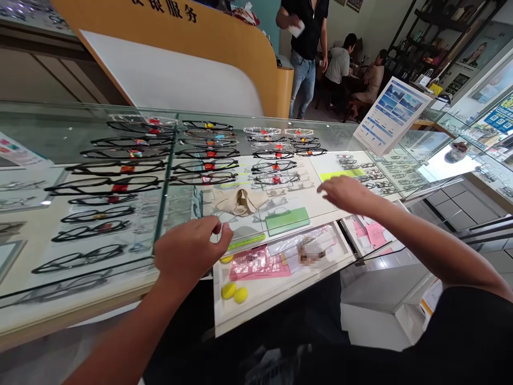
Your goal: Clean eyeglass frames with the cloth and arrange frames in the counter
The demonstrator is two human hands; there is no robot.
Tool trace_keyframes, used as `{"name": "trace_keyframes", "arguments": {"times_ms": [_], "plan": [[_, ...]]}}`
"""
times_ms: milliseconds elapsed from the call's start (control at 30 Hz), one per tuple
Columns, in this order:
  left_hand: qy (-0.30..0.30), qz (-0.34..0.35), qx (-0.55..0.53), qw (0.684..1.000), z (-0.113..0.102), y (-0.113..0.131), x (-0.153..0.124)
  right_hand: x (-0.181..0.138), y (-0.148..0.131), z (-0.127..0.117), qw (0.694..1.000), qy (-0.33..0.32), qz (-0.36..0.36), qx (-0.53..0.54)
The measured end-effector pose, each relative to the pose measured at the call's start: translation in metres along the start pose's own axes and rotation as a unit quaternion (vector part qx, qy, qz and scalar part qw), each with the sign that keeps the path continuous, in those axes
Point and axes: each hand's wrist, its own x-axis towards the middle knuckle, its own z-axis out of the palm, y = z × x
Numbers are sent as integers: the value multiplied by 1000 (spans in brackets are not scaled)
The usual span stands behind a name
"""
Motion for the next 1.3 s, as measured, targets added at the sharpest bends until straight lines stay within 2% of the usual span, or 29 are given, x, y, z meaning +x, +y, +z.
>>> {"name": "trace_keyframes", "arguments": {"times_ms": [67,133,300,433,567,733,800,900,967,1100,1200,1300], "plan": [[6,4,5,1000,2,-1,-1,34,22,-3,996,74,27,-47],[-10,-1,3,1000,3,-1,-1,69,42,3,990,108,53,-71],[-38,1,6,999,4,0,-1,132,68,28,991,96,71,-67],[-24,19,4,1000,8,-1,-1,150,71,36,990,102,87,-44],[-9,14,-2,1000,7,0,-1,147,71,33,989,103,99,-38],[17,9,-43,999,2,0,0,108,71,26,983,151,102,8],[26,7,-62,998,0,-1,0,75,72,22,979,185,78,29],[13,-30,-105,994,-6,-1,-2,8,72,9,975,215,25,56],[-15,-71,-148,986,-14,-1,-1,-44,72,-3,983,161,11,83],[-77,-158,-235,956,-28,0,6,-128,79,-13,988,-13,28,149],[-96,-207,-280,932,-31,1,13,-153,92,12,979,-107,51,164],[-104,-226,-286,925,-31,2,16,-146,104,59,978,-155,74,117]]}}
